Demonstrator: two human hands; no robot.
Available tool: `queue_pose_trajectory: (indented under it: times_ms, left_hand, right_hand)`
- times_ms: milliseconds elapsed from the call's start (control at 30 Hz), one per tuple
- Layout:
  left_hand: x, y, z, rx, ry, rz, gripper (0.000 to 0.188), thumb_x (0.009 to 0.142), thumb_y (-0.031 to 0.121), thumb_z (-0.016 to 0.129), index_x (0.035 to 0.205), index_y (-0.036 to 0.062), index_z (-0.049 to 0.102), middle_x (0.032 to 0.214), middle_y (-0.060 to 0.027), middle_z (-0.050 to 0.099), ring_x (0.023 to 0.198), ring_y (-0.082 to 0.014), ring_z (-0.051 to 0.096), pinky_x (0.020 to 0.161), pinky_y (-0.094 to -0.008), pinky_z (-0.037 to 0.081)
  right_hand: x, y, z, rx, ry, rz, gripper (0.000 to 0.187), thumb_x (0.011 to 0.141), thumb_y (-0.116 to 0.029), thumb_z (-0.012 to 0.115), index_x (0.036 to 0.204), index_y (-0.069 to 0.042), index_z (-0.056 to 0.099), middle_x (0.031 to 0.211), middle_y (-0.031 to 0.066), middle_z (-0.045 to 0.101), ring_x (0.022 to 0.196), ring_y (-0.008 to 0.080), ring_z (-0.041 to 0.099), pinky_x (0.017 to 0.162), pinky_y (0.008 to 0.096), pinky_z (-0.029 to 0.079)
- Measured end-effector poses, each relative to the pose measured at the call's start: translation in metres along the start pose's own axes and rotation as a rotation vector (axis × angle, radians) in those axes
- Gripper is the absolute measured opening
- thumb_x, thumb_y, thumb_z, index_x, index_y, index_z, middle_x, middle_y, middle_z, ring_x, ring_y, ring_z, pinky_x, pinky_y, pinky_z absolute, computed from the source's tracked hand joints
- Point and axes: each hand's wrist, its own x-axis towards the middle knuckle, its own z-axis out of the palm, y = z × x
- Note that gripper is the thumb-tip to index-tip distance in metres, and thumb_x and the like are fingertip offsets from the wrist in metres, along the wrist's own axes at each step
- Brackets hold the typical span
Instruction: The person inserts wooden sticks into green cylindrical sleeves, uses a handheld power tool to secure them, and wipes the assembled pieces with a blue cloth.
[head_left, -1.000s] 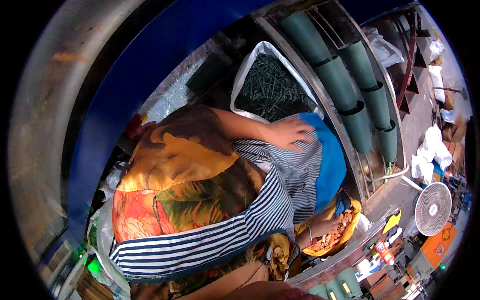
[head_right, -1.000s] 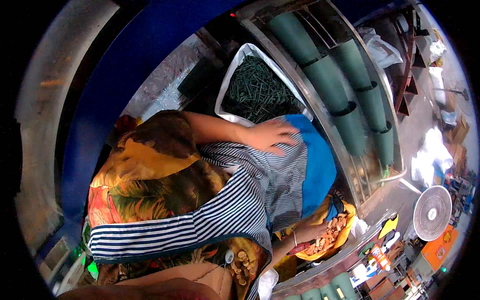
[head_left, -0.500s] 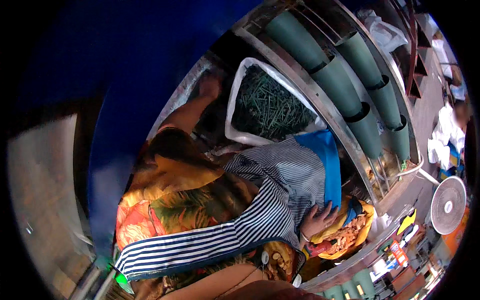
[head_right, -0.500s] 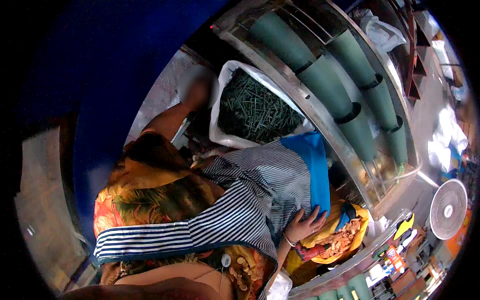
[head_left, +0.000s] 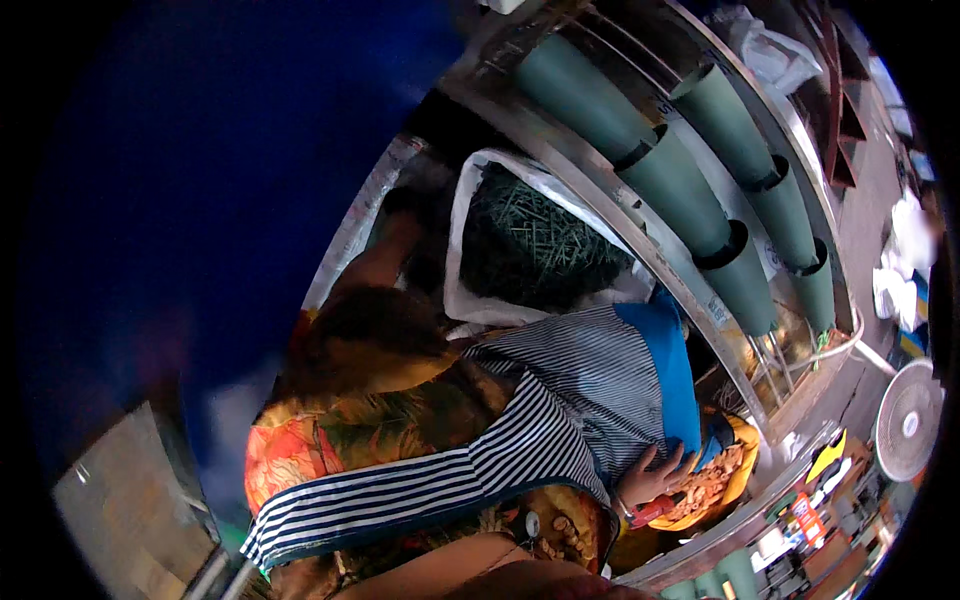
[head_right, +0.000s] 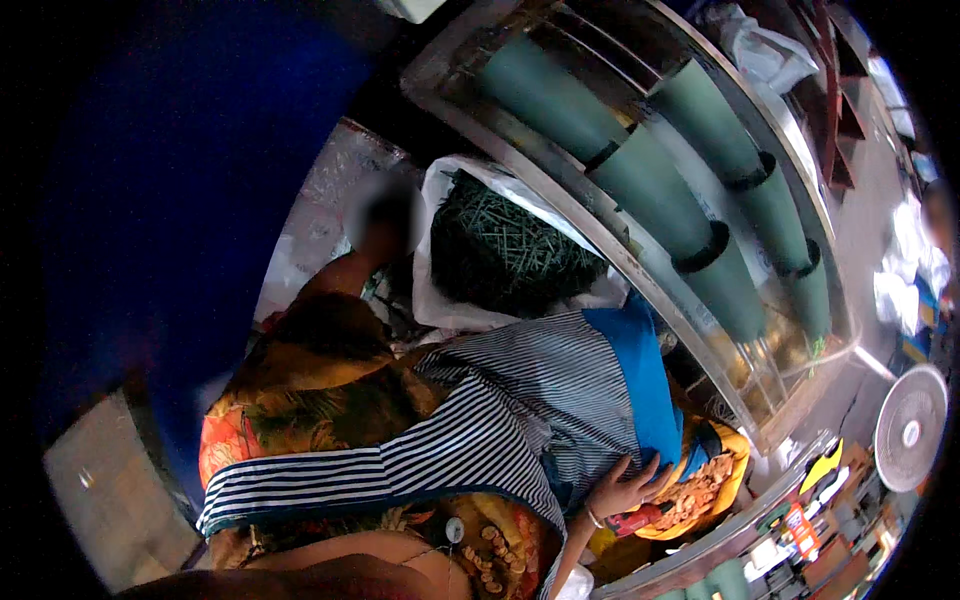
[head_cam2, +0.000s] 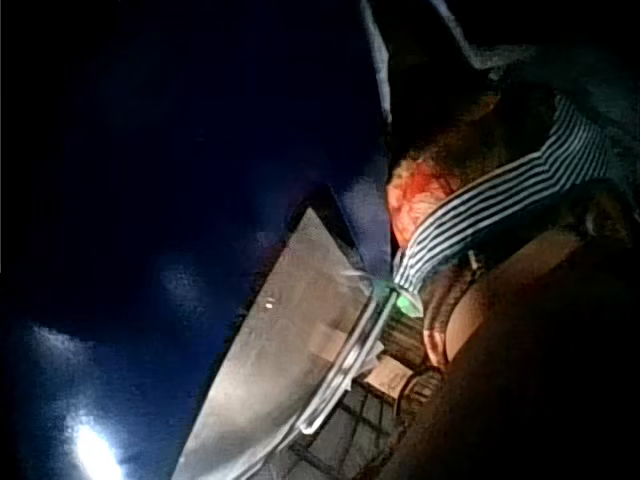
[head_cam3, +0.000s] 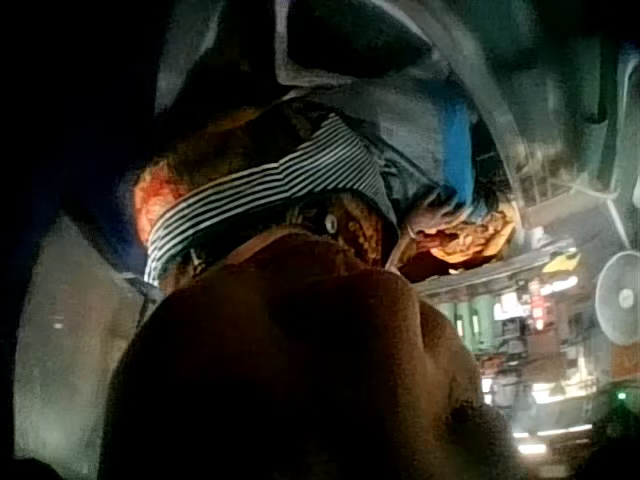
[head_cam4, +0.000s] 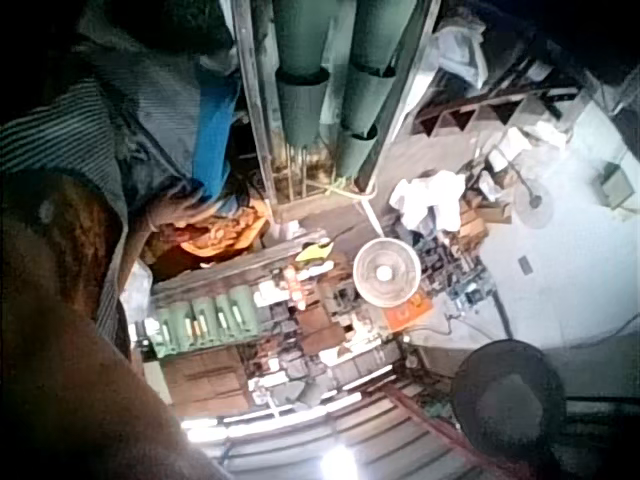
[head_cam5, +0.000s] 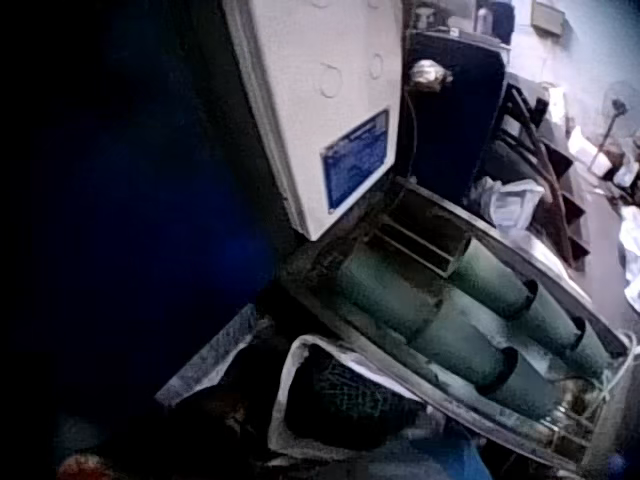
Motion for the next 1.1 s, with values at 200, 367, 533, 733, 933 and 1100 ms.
queue_pose_trajectory:
  times_ms: [200,367,533,733,933,1100]
  left_hand:
    - [-0.096,-0.075,0.008,-0.611,0.362,-0.564,0.032,0.094,0.025,0.053,0.116,0.0028,0.060,0.108,-0.0112,0.065,0.097,-0.0242,0.062,0.085,-0.0393,0.051]
    - [-0.133,-0.115,0.003,-1.360,0.365,-0.722,0.034,0.094,0.028,0.055,0.116,0.0032,0.060,0.110,-0.0106,0.065,0.098,-0.0230,0.062,0.085,-0.0386,0.051]
    - [-0.083,-0.065,-0.062,-1.823,0.031,-0.652,0.036,0.094,0.031,0.056,0.117,0.0036,0.061,0.112,-0.0101,0.065,0.100,-0.0218,0.063,0.085,-0.0378,0.052]
    - [-0.013,0.111,-0.117,-1.699,-0.531,-0.281,0.033,0.093,0.030,0.060,0.112,0.0037,0.065,0.106,-0.0082,0.069,0.094,-0.0182,0.066,0.085,-0.0336,0.054]
    - [0.024,0.246,-0.074,-1.300,-1.099,-0.168,0.039,0.085,0.039,0.071,0.105,0.0046,0.070,0.097,-0.0087,0.071,0.081,-0.0207,0.068,0.078,-0.0360,0.055]
    - [0.028,0.286,-0.039,-1.367,-1.118,-0.009,0.041,0.083,0.040,0.072,0.104,0.0051,0.071,0.096,-0.0093,0.071,0.077,-0.0216,0.068,0.075,-0.0366,0.054]
  right_hand:
    - [0.033,-0.027,0.012,-0.040,0.155,-0.077,0.047,0.093,-0.039,0.059,0.129,-0.009,0.054,0.141,0.0161,0.044,0.126,0.0382,0.045,0.101,0.0505,0.040]
    - [0.103,-0.111,0.014,0.362,-0.003,-0.476,0.037,0.089,-0.018,0.063,0.123,-0.003,0.056,0.135,0.0177,0.051,0.121,0.0376,0.049,0.101,0.0471,0.039]
    - [0.119,-0.193,-0.016,0.573,-0.092,-1.039,0.032,0.080,-0.017,0.067,0.110,-0.005,0.064,0.131,0.0111,0.056,0.121,0.0336,0.049,0.101,0.0492,0.039]
    - [0.091,-0.236,-0.042,0.553,-0.068,-1.125,0.043,0.071,-0.029,0.074,0.113,-0.025,0.067,0.136,-0.0058,0.053,0.136,0.0321,0.036,0.112,0.0602,0.020]
    - [0.077,-0.198,-0.060,0.390,0.041,-1.094,0.058,0.061,-0.022,0.074,0.118,-0.027,0.066,0.136,-0.0052,0.053,0.134,0.0363,0.036,0.111,0.0657,0.014]
    - [0.073,-0.200,-0.076,0.224,-0.112,-0.918,0.064,0.059,-0.025,0.079,0.121,-0.025,0.063,0.127,-0.0037,0.057,0.132,0.0348,0.039,0.111,0.0670,0.011]
